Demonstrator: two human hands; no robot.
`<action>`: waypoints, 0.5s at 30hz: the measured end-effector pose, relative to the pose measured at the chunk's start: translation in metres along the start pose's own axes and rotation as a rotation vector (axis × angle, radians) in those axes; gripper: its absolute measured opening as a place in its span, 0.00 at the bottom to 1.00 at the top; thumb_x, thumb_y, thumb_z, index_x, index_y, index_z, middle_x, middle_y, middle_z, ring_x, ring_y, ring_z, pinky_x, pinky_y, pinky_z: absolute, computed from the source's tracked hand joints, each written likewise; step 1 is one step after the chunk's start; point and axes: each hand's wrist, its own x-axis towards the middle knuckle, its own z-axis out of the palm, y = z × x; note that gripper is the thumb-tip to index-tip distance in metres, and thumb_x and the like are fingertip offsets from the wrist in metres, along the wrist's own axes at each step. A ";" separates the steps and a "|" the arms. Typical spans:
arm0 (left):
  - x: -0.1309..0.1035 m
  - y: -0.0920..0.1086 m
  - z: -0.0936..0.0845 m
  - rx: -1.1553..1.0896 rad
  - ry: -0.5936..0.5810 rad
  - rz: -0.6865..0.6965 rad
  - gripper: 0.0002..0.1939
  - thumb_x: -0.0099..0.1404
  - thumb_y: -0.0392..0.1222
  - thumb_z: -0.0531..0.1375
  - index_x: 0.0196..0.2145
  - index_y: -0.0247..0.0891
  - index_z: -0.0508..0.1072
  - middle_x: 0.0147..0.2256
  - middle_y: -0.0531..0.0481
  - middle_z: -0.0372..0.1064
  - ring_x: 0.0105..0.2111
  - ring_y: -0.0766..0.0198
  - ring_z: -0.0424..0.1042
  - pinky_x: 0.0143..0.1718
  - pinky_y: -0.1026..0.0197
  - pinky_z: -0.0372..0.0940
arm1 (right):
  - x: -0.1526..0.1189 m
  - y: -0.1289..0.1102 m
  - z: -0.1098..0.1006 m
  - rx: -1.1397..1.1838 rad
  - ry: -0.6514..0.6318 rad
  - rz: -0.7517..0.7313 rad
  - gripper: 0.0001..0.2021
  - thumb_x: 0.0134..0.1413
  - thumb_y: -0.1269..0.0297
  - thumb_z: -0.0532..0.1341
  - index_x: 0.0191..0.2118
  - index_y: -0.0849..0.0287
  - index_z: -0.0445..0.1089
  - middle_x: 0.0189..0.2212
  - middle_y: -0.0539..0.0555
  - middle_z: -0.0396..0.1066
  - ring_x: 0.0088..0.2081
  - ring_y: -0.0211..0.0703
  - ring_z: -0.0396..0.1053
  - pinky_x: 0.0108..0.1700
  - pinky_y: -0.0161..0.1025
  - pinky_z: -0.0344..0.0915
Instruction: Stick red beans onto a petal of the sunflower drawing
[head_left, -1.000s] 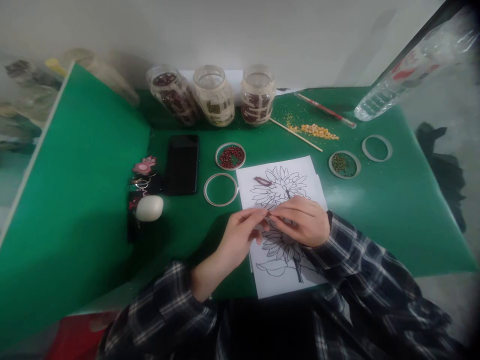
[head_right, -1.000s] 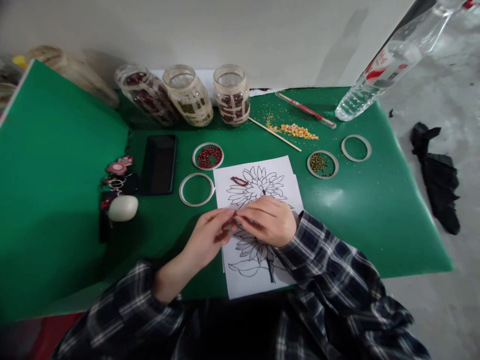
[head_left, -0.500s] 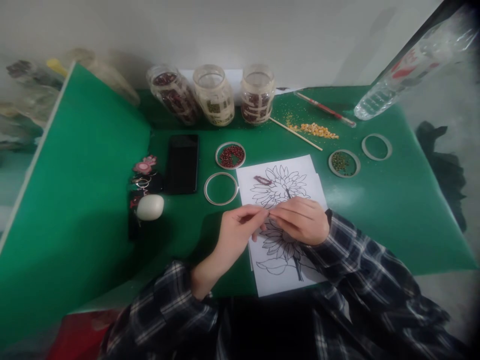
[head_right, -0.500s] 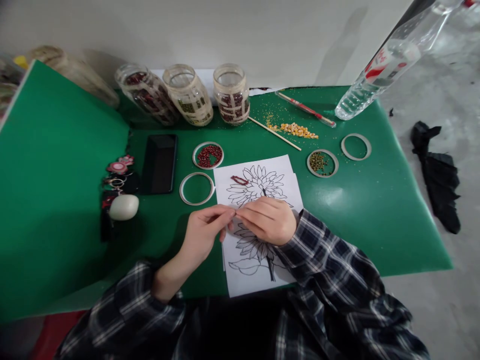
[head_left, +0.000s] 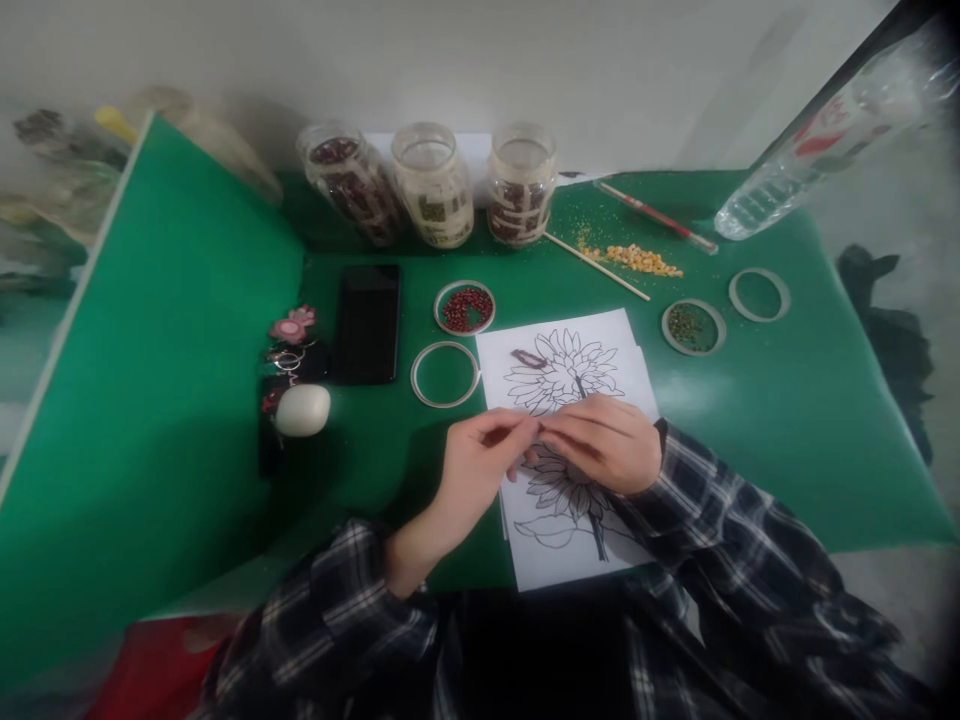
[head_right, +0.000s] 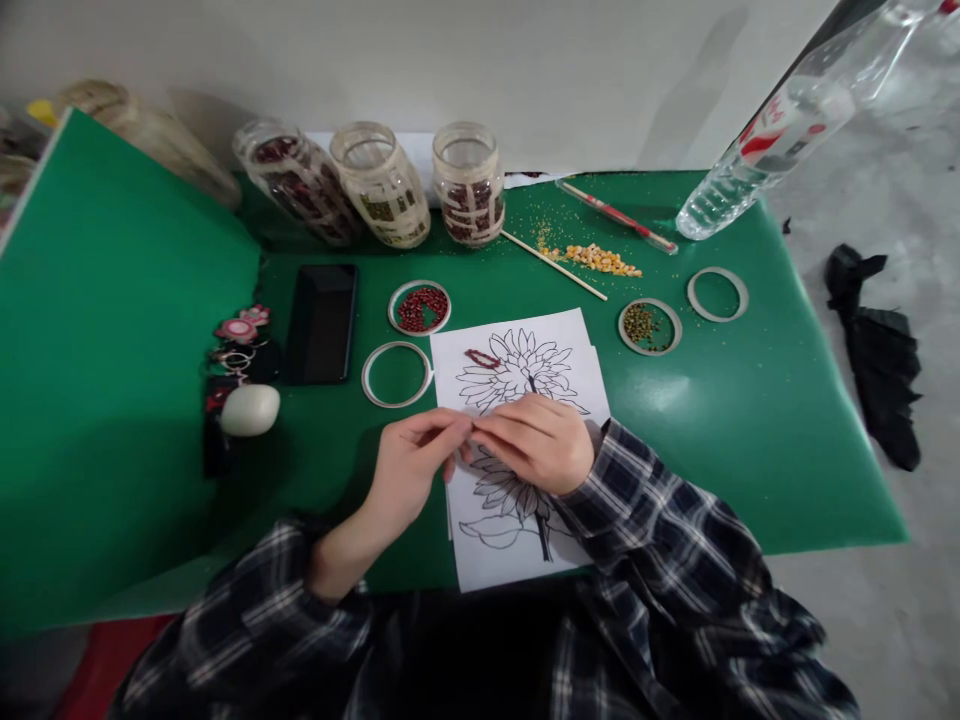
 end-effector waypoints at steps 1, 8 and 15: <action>0.000 -0.001 0.000 0.004 -0.006 -0.003 0.08 0.61 0.43 0.64 0.31 0.37 0.78 0.21 0.53 0.70 0.17 0.74 0.63 0.16 0.71 0.57 | 0.000 0.000 0.001 0.004 0.000 0.012 0.05 0.56 0.70 0.64 0.40 0.61 0.74 0.31 0.54 0.77 0.30 0.37 0.72 0.32 0.36 0.73; -0.001 -0.008 -0.001 -0.045 -0.009 -0.013 0.09 0.62 0.45 0.63 0.33 0.37 0.79 0.25 0.49 0.72 0.21 0.69 0.68 0.15 0.70 0.56 | -0.004 0.002 0.004 0.038 0.026 0.046 0.06 0.56 0.72 0.63 0.40 0.61 0.74 0.31 0.54 0.77 0.30 0.37 0.72 0.31 0.37 0.72; -0.002 -0.007 0.000 -0.077 0.001 -0.029 0.11 0.62 0.46 0.62 0.31 0.35 0.78 0.29 0.47 0.74 0.23 0.68 0.70 0.14 0.70 0.55 | -0.004 0.003 0.005 0.035 0.014 0.026 0.07 0.55 0.73 0.63 0.40 0.62 0.74 0.31 0.55 0.77 0.30 0.38 0.72 0.31 0.37 0.73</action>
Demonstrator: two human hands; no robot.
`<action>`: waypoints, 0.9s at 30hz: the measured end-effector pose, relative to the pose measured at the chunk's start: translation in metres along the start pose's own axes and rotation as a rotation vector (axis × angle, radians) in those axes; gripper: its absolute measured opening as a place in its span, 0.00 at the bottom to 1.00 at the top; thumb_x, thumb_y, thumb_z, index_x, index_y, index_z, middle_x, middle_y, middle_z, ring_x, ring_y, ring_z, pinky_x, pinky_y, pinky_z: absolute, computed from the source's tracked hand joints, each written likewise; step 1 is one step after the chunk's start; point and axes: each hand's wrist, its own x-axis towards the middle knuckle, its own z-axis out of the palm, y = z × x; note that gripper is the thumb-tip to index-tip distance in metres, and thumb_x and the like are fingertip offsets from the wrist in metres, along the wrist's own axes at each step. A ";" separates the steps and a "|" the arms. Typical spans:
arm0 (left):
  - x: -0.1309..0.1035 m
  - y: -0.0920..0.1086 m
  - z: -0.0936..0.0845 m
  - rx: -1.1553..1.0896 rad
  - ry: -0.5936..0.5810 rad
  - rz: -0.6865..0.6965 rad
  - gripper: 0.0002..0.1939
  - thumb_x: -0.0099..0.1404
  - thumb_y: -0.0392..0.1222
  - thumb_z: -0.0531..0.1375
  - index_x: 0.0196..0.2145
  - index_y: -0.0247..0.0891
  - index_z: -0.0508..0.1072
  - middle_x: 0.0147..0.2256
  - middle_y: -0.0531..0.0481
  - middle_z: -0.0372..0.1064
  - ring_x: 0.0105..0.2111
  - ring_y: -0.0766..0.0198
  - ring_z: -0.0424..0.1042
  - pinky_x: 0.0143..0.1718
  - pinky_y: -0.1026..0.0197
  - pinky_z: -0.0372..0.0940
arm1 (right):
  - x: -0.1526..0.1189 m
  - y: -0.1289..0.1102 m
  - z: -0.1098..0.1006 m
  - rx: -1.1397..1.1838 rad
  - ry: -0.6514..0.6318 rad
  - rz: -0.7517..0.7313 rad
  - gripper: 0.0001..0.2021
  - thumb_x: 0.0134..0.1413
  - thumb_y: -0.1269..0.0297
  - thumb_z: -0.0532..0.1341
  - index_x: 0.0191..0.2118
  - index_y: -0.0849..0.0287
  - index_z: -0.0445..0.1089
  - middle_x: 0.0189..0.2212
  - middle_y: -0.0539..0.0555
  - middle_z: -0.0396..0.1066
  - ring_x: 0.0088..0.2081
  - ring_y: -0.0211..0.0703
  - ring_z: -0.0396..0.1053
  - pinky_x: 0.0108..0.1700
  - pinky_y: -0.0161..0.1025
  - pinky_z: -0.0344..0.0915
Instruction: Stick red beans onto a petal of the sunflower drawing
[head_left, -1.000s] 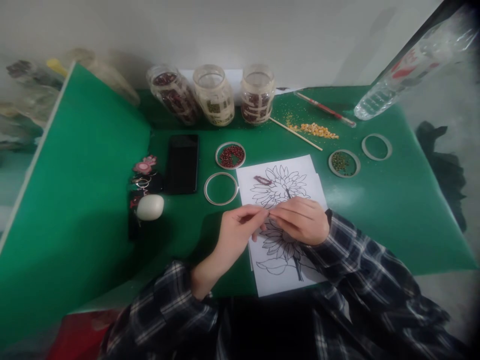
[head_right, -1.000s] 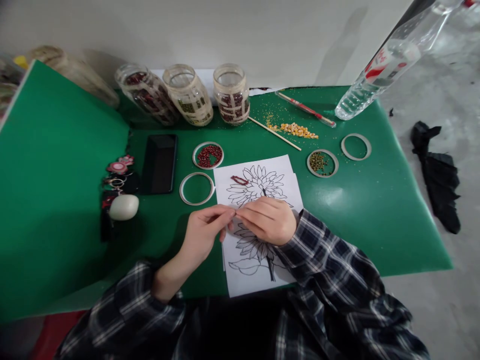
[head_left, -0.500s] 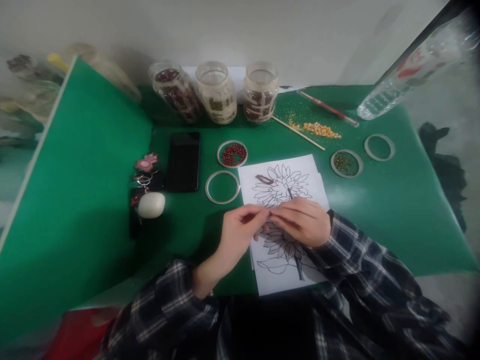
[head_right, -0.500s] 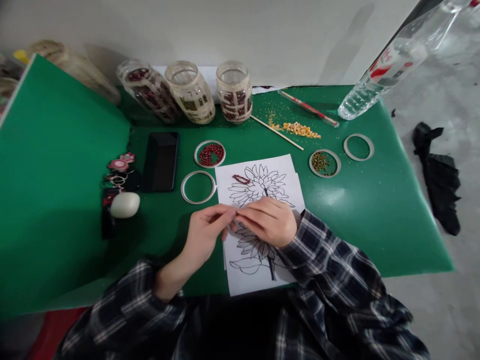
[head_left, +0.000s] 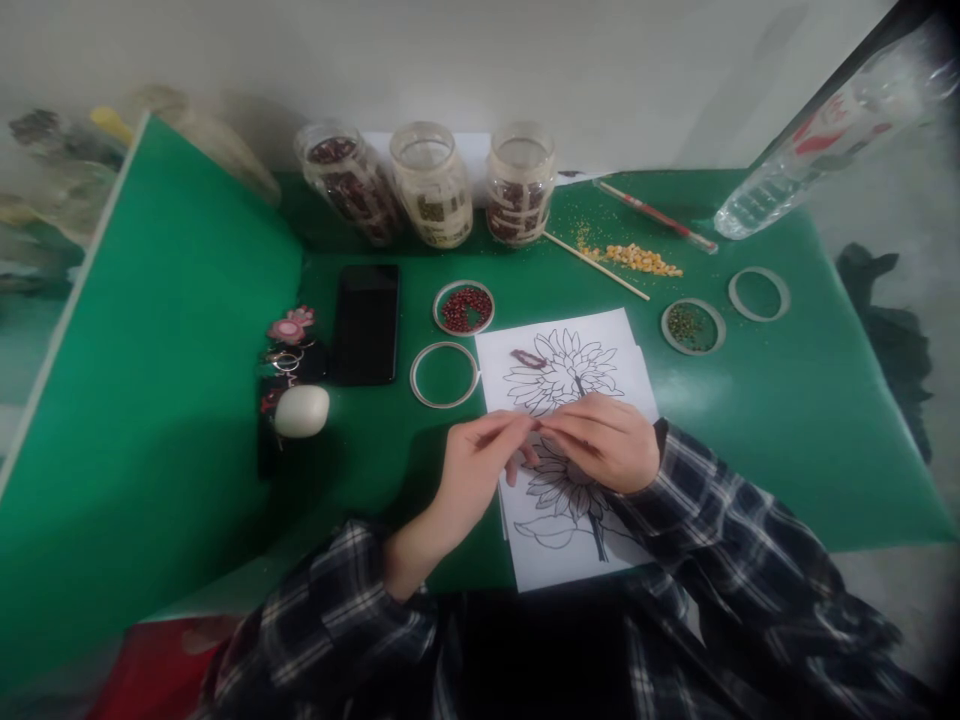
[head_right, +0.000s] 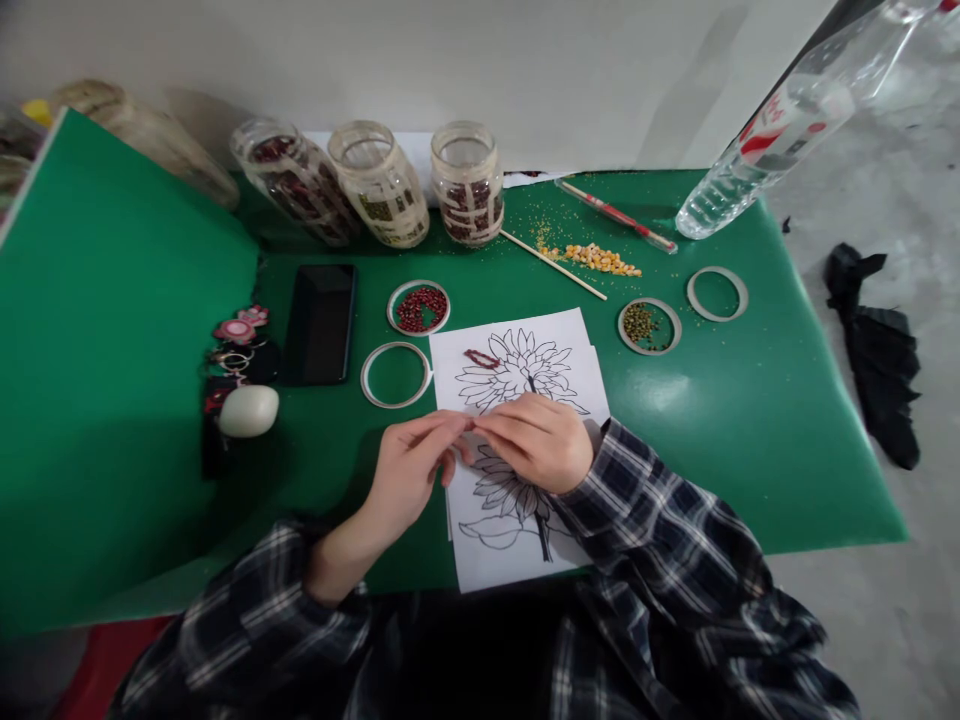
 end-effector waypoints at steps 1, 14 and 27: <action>0.000 0.000 0.000 0.005 0.003 -0.006 0.11 0.62 0.46 0.62 0.31 0.35 0.78 0.29 0.46 0.74 0.23 0.68 0.70 0.14 0.70 0.55 | 0.000 0.000 0.000 -0.006 -0.008 -0.005 0.07 0.55 0.73 0.63 0.40 0.61 0.74 0.31 0.55 0.77 0.30 0.38 0.72 0.31 0.37 0.73; -0.001 -0.004 0.003 0.448 -0.050 0.324 0.11 0.66 0.40 0.55 0.40 0.35 0.76 0.41 0.44 0.74 0.37 0.62 0.74 0.34 0.60 0.70 | 0.009 0.002 -0.013 0.078 0.007 0.141 0.05 0.55 0.73 0.62 0.37 0.60 0.75 0.31 0.54 0.76 0.33 0.39 0.73 0.36 0.38 0.73; 0.001 -0.029 0.010 1.191 -0.239 0.649 0.21 0.63 0.36 0.55 0.54 0.35 0.66 0.57 0.40 0.63 0.60 0.53 0.60 0.61 0.46 0.56 | 0.038 0.042 0.004 -0.229 -0.251 0.145 0.09 0.61 0.69 0.57 0.34 0.60 0.75 0.30 0.54 0.75 0.34 0.41 0.72 0.38 0.39 0.69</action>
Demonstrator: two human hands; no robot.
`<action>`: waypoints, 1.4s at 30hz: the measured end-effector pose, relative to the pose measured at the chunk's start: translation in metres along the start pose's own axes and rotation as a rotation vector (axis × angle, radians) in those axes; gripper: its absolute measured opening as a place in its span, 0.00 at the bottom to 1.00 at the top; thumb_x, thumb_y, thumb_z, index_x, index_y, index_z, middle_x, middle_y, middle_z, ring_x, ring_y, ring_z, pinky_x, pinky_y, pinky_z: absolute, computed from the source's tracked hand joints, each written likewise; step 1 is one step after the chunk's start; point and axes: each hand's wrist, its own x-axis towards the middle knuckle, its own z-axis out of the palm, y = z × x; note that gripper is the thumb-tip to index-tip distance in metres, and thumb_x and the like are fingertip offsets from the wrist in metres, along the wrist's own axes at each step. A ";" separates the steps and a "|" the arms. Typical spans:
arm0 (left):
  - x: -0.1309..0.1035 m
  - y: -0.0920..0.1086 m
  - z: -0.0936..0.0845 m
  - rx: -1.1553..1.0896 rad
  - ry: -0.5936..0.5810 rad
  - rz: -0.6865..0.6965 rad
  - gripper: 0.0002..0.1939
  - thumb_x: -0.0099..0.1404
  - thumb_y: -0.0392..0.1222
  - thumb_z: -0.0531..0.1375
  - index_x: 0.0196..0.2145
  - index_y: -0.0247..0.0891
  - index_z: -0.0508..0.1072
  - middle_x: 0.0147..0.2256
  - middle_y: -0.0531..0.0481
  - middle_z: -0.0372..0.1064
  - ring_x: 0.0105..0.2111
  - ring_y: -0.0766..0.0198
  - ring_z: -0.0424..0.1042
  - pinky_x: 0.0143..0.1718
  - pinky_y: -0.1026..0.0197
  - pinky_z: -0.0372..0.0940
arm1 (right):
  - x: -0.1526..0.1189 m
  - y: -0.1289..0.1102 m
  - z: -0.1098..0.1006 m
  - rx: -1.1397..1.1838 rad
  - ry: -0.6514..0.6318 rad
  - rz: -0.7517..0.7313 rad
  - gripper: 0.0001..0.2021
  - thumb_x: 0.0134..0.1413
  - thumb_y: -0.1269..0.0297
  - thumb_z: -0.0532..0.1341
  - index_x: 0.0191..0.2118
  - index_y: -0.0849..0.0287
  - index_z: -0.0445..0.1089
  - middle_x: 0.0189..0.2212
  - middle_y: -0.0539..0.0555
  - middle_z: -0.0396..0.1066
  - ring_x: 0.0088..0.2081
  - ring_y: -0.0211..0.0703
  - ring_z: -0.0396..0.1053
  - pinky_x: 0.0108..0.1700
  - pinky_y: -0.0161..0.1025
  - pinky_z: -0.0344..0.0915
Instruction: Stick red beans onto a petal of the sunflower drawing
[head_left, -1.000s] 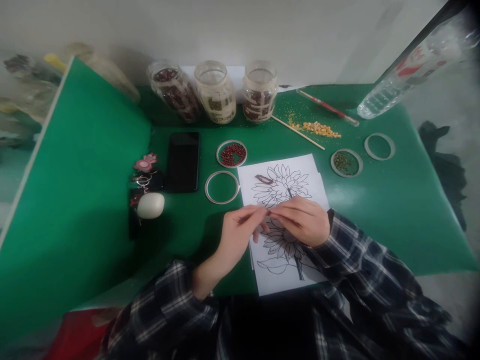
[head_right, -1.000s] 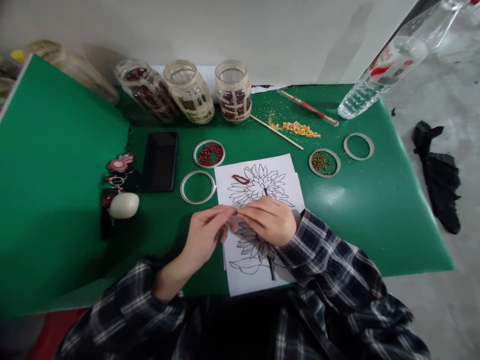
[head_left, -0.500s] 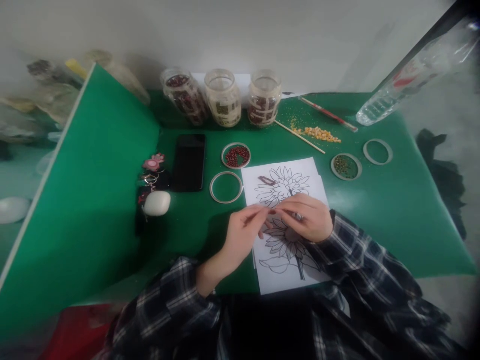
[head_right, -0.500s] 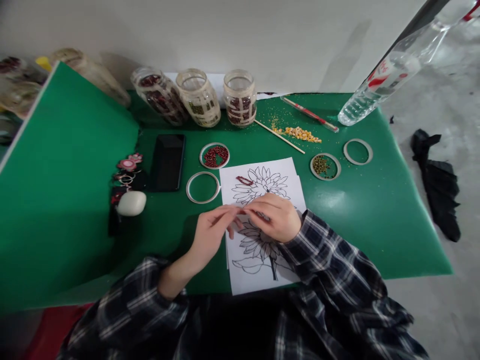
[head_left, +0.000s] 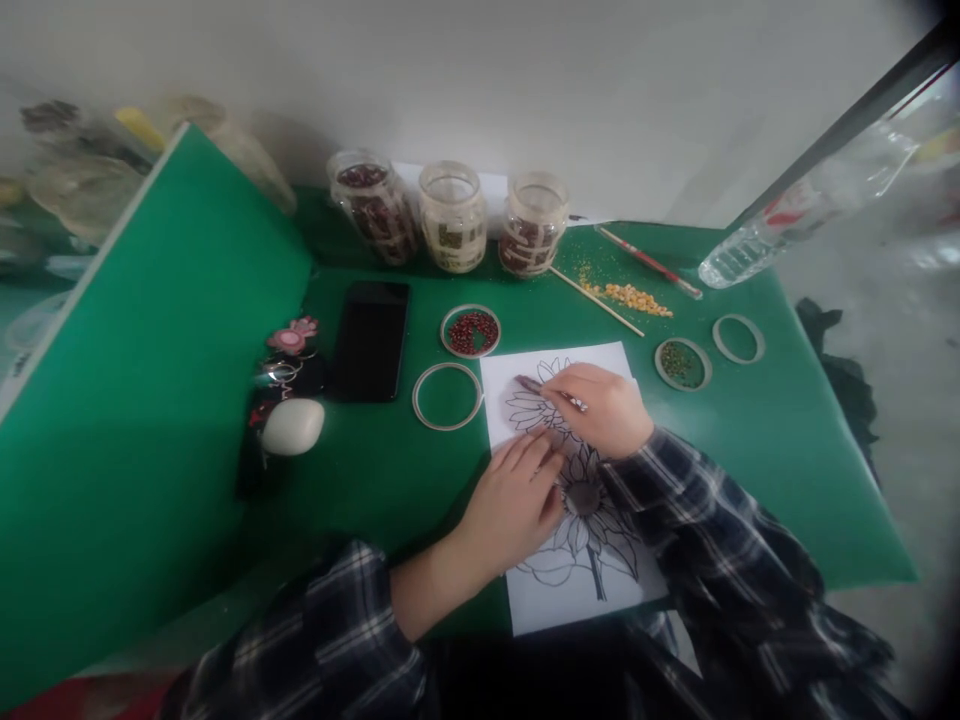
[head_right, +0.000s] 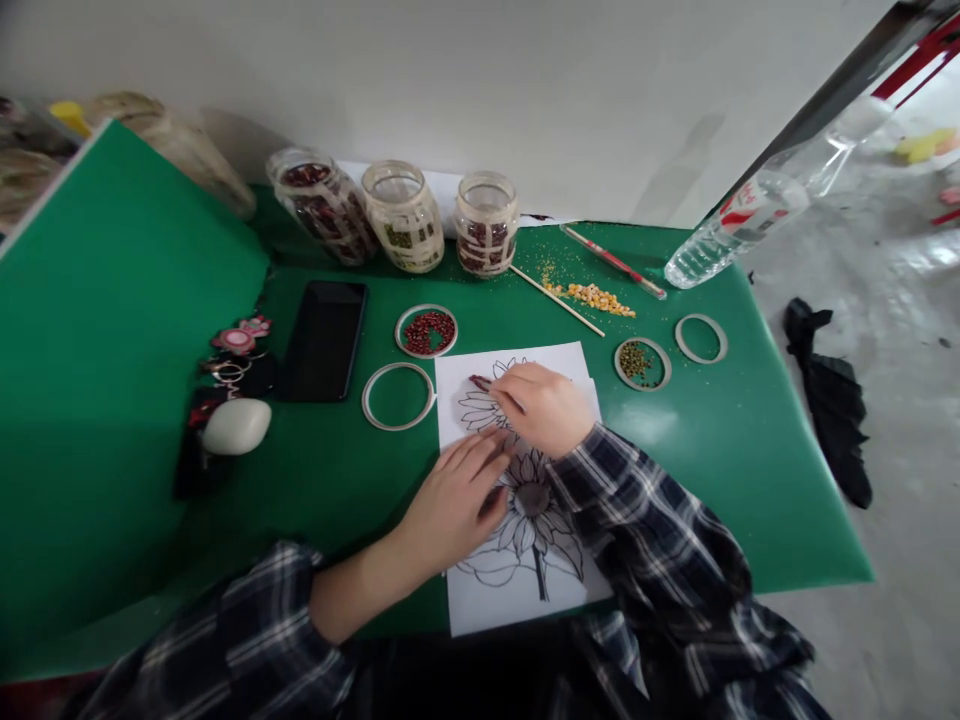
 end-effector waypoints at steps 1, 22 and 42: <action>0.000 0.000 0.000 -0.002 0.004 -0.002 0.20 0.63 0.36 0.55 0.53 0.35 0.67 0.56 0.40 0.64 0.59 0.52 0.61 0.61 0.46 0.57 | 0.002 0.002 0.005 -0.012 -0.013 0.004 0.09 0.60 0.69 0.57 0.33 0.60 0.75 0.30 0.54 0.75 0.34 0.41 0.71 0.38 0.38 0.68; 0.000 0.000 0.000 -0.015 0.004 -0.003 0.22 0.66 0.37 0.52 0.57 0.34 0.65 0.57 0.41 0.64 0.60 0.53 0.59 0.62 0.48 0.55 | -0.002 0.004 0.021 -0.127 -0.019 -0.126 0.10 0.61 0.69 0.56 0.34 0.61 0.76 0.26 0.54 0.72 0.29 0.41 0.68 0.32 0.40 0.67; -0.001 0.000 0.000 -0.006 -0.004 -0.004 0.21 0.64 0.37 0.54 0.55 0.34 0.66 0.57 0.42 0.63 0.61 0.55 0.57 0.63 0.51 0.52 | 0.005 -0.004 0.013 0.342 0.008 0.504 0.04 0.54 0.65 0.66 0.35 0.57 0.78 0.29 0.51 0.74 0.29 0.37 0.70 0.32 0.37 0.67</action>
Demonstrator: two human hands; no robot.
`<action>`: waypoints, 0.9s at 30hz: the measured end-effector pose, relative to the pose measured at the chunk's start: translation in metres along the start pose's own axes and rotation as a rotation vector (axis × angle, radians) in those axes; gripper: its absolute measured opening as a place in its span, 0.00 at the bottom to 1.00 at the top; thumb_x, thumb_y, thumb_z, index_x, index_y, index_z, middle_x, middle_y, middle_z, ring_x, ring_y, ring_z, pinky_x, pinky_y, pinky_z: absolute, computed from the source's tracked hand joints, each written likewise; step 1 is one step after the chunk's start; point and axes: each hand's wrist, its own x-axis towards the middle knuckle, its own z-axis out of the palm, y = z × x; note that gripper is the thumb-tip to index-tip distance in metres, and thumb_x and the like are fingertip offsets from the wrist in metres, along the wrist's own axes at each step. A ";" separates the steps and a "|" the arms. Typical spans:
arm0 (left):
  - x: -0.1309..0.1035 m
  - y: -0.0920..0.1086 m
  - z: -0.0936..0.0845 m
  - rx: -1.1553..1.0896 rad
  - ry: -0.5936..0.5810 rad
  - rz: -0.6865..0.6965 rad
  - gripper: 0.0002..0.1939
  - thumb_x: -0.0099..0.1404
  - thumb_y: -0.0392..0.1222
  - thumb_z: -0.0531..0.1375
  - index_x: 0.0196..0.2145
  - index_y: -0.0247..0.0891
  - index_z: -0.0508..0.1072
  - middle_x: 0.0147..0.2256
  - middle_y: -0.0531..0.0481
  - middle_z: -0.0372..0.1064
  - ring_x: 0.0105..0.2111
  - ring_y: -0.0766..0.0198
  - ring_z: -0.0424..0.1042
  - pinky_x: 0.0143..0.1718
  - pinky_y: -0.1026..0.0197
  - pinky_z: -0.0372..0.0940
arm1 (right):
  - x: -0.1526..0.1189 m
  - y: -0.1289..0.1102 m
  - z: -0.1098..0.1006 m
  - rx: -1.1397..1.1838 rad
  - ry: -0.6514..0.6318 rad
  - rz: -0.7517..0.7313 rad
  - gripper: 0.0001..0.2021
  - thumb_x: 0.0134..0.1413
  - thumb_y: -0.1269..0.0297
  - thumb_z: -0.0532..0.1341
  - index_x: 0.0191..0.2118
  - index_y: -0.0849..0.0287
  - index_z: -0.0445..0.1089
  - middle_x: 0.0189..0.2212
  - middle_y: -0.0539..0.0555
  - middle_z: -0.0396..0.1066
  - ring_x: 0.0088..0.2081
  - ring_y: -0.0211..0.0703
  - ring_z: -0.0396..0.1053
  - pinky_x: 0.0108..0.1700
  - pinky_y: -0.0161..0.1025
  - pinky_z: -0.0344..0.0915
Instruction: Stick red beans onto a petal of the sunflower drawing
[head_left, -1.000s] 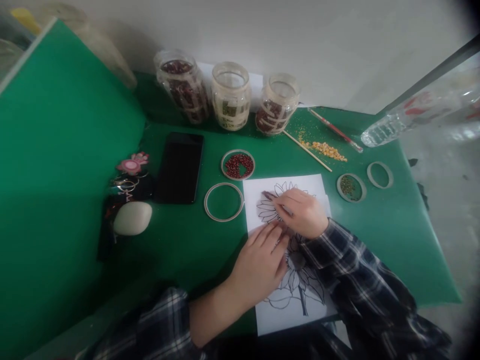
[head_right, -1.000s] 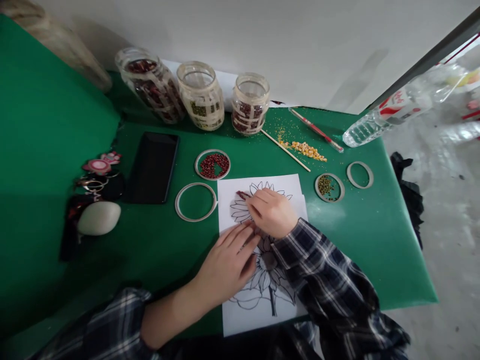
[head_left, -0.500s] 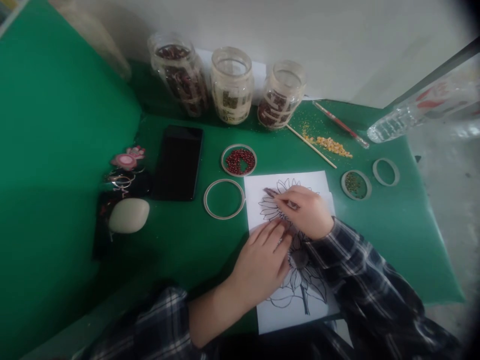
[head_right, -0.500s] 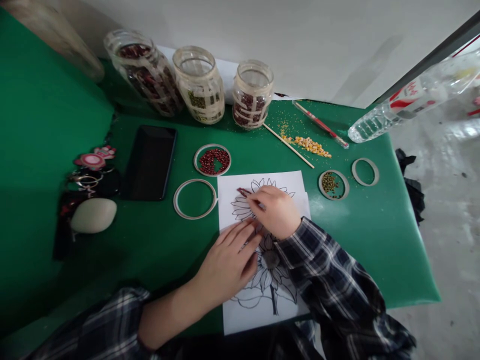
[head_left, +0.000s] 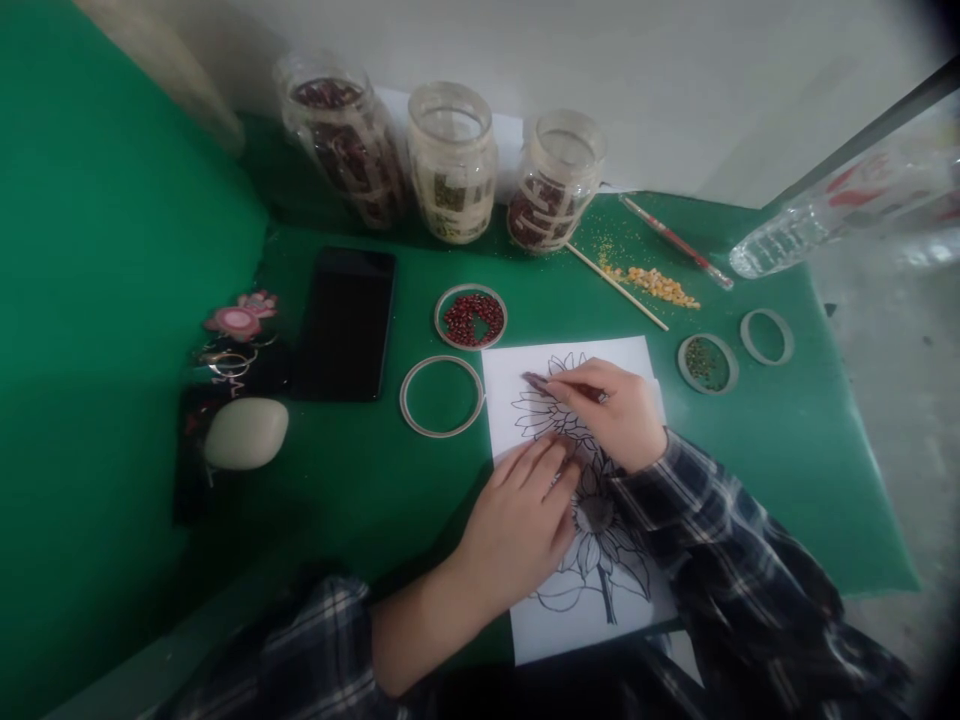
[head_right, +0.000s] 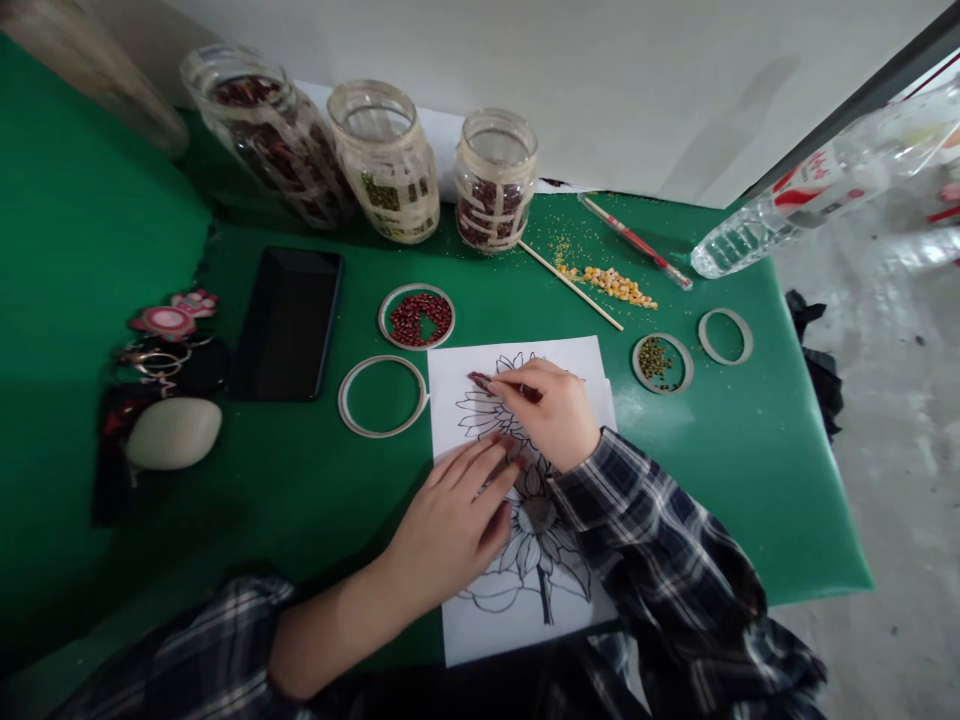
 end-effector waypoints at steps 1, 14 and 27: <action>0.000 0.000 0.000 0.005 0.001 0.000 0.21 0.65 0.37 0.53 0.55 0.34 0.66 0.57 0.41 0.62 0.61 0.55 0.57 0.63 0.51 0.52 | 0.000 0.000 0.001 0.000 -0.008 -0.007 0.04 0.53 0.65 0.66 0.35 0.57 0.78 0.28 0.51 0.73 0.28 0.36 0.69 0.31 0.36 0.66; 0.000 0.000 0.000 -0.006 -0.003 -0.010 0.21 0.66 0.38 0.53 0.56 0.35 0.64 0.58 0.43 0.62 0.61 0.56 0.57 0.63 0.51 0.53 | -0.004 0.003 0.012 -0.016 -0.001 -0.004 0.03 0.52 0.67 0.65 0.33 0.58 0.77 0.28 0.49 0.71 0.26 0.33 0.64 0.29 0.35 0.63; -0.001 -0.001 0.002 0.012 0.019 0.002 0.21 0.64 0.37 0.55 0.55 0.35 0.66 0.58 0.43 0.62 0.61 0.56 0.56 0.63 0.51 0.53 | -0.003 0.006 0.007 0.192 -0.028 0.078 0.03 0.53 0.66 0.65 0.33 0.57 0.77 0.30 0.51 0.74 0.32 0.37 0.70 0.35 0.38 0.66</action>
